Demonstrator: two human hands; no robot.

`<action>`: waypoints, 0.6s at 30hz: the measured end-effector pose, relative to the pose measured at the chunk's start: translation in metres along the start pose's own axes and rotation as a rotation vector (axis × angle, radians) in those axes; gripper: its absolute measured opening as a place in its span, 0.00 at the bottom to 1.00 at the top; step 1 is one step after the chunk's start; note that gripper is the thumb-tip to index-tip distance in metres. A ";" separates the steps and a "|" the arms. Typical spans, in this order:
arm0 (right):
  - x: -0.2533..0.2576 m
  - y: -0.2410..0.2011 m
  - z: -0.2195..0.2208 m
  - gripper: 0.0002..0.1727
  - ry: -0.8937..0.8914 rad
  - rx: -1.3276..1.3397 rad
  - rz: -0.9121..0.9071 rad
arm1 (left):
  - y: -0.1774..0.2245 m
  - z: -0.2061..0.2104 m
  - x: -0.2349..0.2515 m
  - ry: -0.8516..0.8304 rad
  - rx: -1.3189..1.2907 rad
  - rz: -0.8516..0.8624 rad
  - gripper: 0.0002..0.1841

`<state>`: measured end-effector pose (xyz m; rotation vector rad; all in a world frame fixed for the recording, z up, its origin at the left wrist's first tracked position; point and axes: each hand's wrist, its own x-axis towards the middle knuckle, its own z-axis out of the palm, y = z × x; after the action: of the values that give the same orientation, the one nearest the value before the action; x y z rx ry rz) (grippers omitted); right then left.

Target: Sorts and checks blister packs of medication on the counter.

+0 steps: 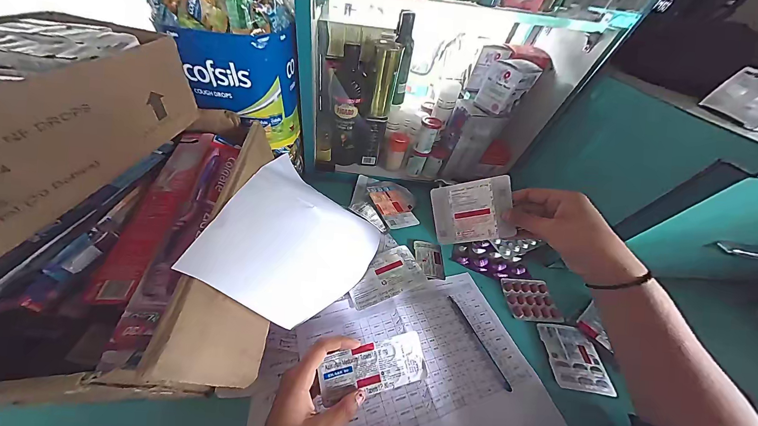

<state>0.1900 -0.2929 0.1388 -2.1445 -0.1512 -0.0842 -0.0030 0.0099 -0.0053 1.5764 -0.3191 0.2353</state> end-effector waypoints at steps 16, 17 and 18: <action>0.032 -0.002 0.014 0.30 -0.164 -0.881 -0.105 | 0.003 -0.002 0.001 -0.029 0.011 -0.021 0.27; 0.030 0.005 0.013 0.37 -0.208 -0.926 -0.088 | 0.004 -0.002 0.001 -0.022 0.010 -0.028 0.27; 0.026 0.014 0.015 0.43 -0.232 -0.958 -0.087 | 0.006 -0.001 0.001 -0.014 0.009 -0.038 0.27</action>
<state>0.2173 -0.2863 0.1223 -3.1023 -0.3999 0.0595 -0.0045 0.0107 0.0007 1.5925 -0.2990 0.1965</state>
